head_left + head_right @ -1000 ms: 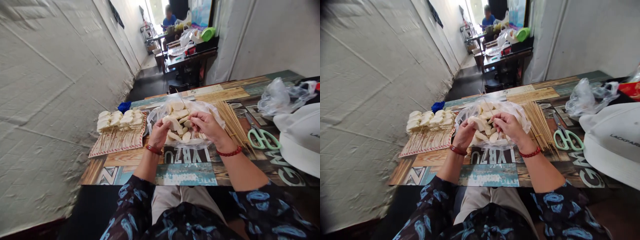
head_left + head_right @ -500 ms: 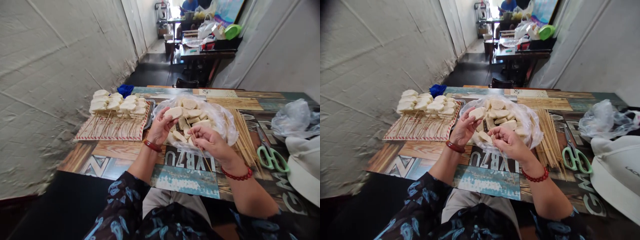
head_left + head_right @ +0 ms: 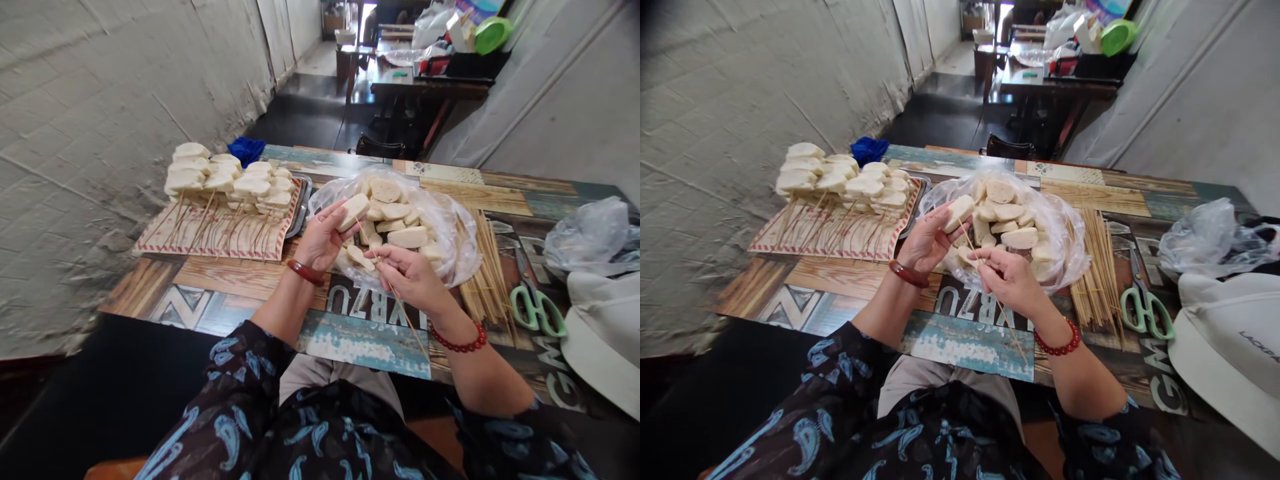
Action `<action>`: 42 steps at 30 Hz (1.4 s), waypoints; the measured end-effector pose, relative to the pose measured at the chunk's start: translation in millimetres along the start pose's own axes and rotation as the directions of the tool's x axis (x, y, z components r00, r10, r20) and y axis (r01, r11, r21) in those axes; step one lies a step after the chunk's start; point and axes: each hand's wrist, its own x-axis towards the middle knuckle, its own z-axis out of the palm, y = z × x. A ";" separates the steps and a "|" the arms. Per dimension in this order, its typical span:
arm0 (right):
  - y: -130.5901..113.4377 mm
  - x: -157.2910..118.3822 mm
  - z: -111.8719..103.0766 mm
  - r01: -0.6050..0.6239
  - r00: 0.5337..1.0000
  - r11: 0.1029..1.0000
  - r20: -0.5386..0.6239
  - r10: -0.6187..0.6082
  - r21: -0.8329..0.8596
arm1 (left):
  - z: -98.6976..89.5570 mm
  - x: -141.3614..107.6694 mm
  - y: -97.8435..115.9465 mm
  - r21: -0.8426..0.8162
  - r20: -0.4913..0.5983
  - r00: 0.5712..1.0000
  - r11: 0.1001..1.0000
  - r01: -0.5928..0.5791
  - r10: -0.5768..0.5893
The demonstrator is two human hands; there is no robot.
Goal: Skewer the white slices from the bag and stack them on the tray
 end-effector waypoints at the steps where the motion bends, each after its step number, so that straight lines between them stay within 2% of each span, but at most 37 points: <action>1: 1.4 0.4 0.5 0.016 1.000 0.999 0.001 -0.016 -0.027 | -0.5 0.7 -0.5 -0.008 -0.002 1.000 1.000 -0.004 0.004; 12: 1.8 0.2 -0.1 0.053 0.998 0.996 -0.022 -0.055 -0.070 | -3.8 2.7 -0.5 0.002 0.012 0.999 0.999 -0.033 0.033; 25: 0.8 -0.9 -0.8 -0.013 1.000 0.999 -0.022 0.012 -0.042 | -6.4 4.5 -0.2 0.029 0.012 0.997 0.997 -0.071 0.071; 42: -1.8 -2.3 -1.5 -0.041 0.999 0.999 -0.024 0.040 -0.019 | -6.4 3.2 0.0 0.067 0.020 0.995 0.993 -0.101 0.100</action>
